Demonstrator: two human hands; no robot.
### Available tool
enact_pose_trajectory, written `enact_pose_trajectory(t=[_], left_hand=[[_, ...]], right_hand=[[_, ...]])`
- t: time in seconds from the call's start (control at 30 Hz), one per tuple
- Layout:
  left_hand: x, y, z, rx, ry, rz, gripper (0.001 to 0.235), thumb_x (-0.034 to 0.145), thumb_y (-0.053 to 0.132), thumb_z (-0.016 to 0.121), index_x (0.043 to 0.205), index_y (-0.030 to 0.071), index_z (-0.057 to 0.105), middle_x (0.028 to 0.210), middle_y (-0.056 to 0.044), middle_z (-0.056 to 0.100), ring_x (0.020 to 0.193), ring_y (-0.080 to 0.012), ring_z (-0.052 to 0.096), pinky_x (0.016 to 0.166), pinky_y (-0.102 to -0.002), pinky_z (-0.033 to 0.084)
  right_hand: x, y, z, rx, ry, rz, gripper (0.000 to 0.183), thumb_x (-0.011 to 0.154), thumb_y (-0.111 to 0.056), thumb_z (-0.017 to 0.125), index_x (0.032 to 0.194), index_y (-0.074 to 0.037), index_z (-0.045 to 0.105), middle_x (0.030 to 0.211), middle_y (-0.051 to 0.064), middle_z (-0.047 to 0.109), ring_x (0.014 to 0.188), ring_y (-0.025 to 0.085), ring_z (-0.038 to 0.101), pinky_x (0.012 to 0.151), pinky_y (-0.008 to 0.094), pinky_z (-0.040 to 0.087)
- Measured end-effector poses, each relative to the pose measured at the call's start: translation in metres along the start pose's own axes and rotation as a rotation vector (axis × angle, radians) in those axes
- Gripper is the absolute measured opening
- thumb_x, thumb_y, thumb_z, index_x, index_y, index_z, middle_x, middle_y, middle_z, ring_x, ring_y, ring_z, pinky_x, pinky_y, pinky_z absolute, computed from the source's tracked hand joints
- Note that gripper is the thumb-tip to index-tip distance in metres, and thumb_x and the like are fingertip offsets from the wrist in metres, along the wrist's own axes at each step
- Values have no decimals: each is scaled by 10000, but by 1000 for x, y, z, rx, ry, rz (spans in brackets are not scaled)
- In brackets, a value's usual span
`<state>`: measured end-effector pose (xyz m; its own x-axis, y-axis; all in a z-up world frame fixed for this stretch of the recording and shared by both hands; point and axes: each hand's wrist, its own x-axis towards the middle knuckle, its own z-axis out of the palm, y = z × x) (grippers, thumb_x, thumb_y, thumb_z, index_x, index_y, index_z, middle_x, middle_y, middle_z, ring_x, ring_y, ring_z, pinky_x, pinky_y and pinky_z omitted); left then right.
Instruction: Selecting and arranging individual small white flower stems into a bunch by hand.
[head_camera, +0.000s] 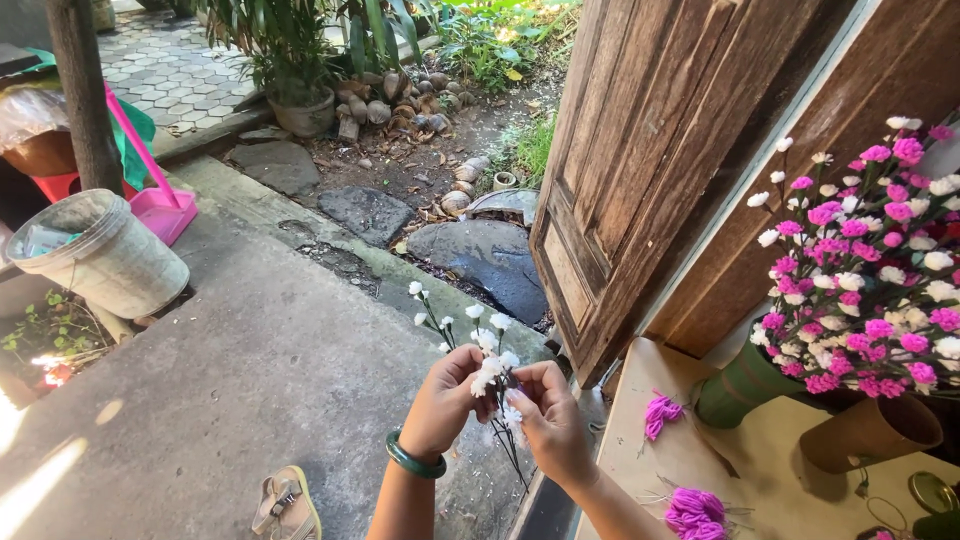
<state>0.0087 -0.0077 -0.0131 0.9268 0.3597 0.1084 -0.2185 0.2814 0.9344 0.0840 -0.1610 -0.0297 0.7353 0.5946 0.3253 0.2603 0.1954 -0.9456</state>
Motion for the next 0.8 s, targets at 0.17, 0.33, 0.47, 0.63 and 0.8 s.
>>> enact_pose_trajectory(t=[0.17, 0.33, 0.47, 0.63, 0.8], left_hand=[[0, 6, 6, 51, -3, -9, 130, 935, 2, 584, 831, 71, 547, 620, -89, 603, 494, -150, 566, 456, -257, 463], [1, 5, 11, 60, -16, -15, 112, 917, 14, 579, 821, 72, 570, 599, -106, 628, 483, -156, 581, 456, -252, 478], [3, 1, 14, 65, -12, -21, 144, 932, 28, 569, 798, 78, 550, 600, -102, 625, 495, -146, 581, 461, -253, 473], [5, 1, 15, 68, -59, 19, 140, 989, 85, 585, 854, 54, 610, 607, -78, 609, 496, -137, 582, 452, -248, 478], [4, 2, 14, 35, -84, -1, 110, 1004, 95, 588, 902, 66, 620, 667, -42, 613, 506, -105, 562, 453, -233, 465]], right_hand=[[0, 5, 1, 14, 18, -32, 154, 953, -120, 640, 1080, -36, 620, 859, 77, 652, 705, 131, 616, 603, 246, 517], [1, 12, -1, -37, 53, -76, 168, 965, -149, 635, 1088, -36, 616, 874, 63, 643, 763, 138, 642, 676, 259, 548], [1, 13, -4, -85, 71, -111, 172, 964, -153, 631, 1088, -35, 619, 883, 61, 634, 765, 137, 637, 668, 263, 546], [0, 15, -5, -123, 88, -114, 172, 967, -192, 639, 1063, -52, 610, 828, 51, 636, 712, 135, 639, 618, 264, 535], [-2, 24, -4, -193, 116, -130, 140, 974, -182, 608, 1052, -67, 590, 831, 50, 631, 716, 139, 631, 623, 275, 533]])
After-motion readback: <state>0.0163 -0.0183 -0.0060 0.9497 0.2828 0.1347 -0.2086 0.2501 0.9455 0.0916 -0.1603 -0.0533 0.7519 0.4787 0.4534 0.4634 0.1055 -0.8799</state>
